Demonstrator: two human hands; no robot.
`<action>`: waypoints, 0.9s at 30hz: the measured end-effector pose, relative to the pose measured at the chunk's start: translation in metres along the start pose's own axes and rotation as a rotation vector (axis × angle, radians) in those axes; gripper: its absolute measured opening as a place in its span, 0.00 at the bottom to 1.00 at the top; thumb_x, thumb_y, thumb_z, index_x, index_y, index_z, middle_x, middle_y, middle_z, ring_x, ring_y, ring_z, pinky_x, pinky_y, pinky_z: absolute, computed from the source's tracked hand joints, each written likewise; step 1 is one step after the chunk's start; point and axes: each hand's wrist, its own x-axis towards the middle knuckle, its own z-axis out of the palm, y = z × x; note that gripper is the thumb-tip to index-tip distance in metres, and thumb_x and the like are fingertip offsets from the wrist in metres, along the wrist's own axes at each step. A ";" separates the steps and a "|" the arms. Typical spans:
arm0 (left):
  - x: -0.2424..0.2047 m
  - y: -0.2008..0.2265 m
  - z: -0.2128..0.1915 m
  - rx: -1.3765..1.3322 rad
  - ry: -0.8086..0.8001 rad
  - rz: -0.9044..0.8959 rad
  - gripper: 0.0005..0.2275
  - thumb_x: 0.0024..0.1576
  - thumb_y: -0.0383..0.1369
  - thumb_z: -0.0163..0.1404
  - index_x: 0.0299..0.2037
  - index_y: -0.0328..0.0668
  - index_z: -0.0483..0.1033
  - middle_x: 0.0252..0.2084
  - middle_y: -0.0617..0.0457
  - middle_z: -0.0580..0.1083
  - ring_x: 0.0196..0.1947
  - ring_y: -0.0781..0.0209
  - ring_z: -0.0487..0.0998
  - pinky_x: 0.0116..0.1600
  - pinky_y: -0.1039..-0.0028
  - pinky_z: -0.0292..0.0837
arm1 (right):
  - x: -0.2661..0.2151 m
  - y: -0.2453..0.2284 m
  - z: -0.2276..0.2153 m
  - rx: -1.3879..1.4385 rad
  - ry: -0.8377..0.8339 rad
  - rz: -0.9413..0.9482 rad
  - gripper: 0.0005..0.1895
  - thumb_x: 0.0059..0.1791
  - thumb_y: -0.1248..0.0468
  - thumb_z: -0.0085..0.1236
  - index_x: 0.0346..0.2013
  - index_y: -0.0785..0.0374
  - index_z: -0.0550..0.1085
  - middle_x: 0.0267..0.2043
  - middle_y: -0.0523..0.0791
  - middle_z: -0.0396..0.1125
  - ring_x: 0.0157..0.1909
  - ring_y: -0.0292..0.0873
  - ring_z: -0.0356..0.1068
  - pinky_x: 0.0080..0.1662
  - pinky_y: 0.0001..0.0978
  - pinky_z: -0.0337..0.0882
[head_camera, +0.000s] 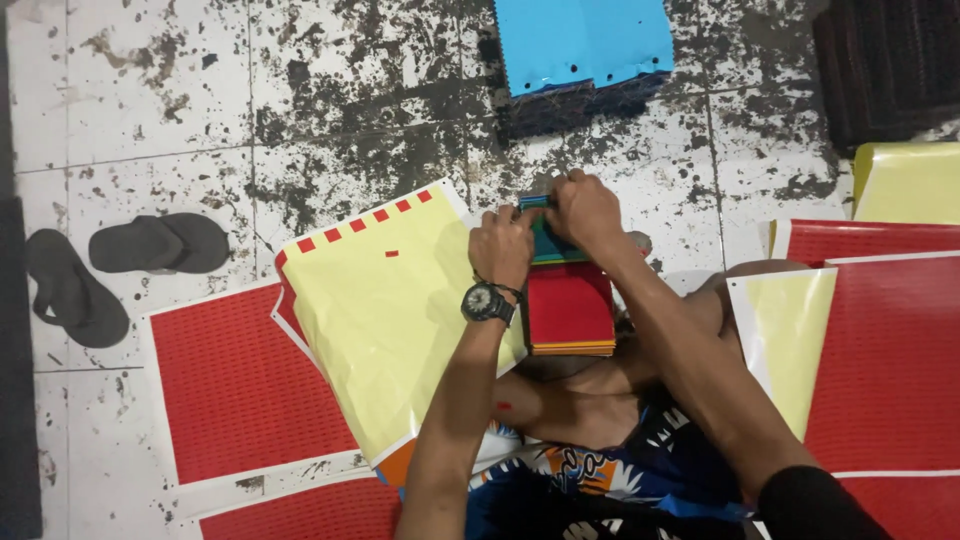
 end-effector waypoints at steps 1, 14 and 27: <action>0.000 0.000 -0.001 -0.003 0.000 0.001 0.10 0.55 0.39 0.47 0.40 0.79 0.77 0.35 0.65 0.68 0.37 0.58 0.72 0.33 0.66 0.71 | -0.002 0.002 -0.002 -0.002 0.000 0.003 0.15 0.45 0.56 0.66 0.42 0.59 0.81 0.45 0.54 0.73 0.47 0.60 0.75 0.44 0.52 0.78; 0.011 0.003 -0.060 -0.571 -0.007 -0.336 0.14 0.54 0.28 0.49 0.47 0.61 0.77 0.40 0.62 0.74 0.39 0.58 0.79 0.41 0.67 0.78 | -0.012 0.024 0.023 -0.184 0.598 -0.496 0.06 0.48 0.60 0.63 0.26 0.53 0.79 0.33 0.41 0.70 0.40 0.43 0.71 0.44 0.37 0.74; 0.013 -0.006 -0.060 -0.983 -0.388 -0.315 0.10 0.58 0.42 0.46 0.41 0.67 0.83 0.59 0.61 0.68 0.64 0.42 0.65 0.72 0.57 0.58 | -0.046 0.011 -0.032 -0.062 -0.208 -0.454 0.07 0.48 0.62 0.60 0.39 0.59 0.75 0.43 0.49 0.73 0.47 0.56 0.75 0.46 0.52 0.76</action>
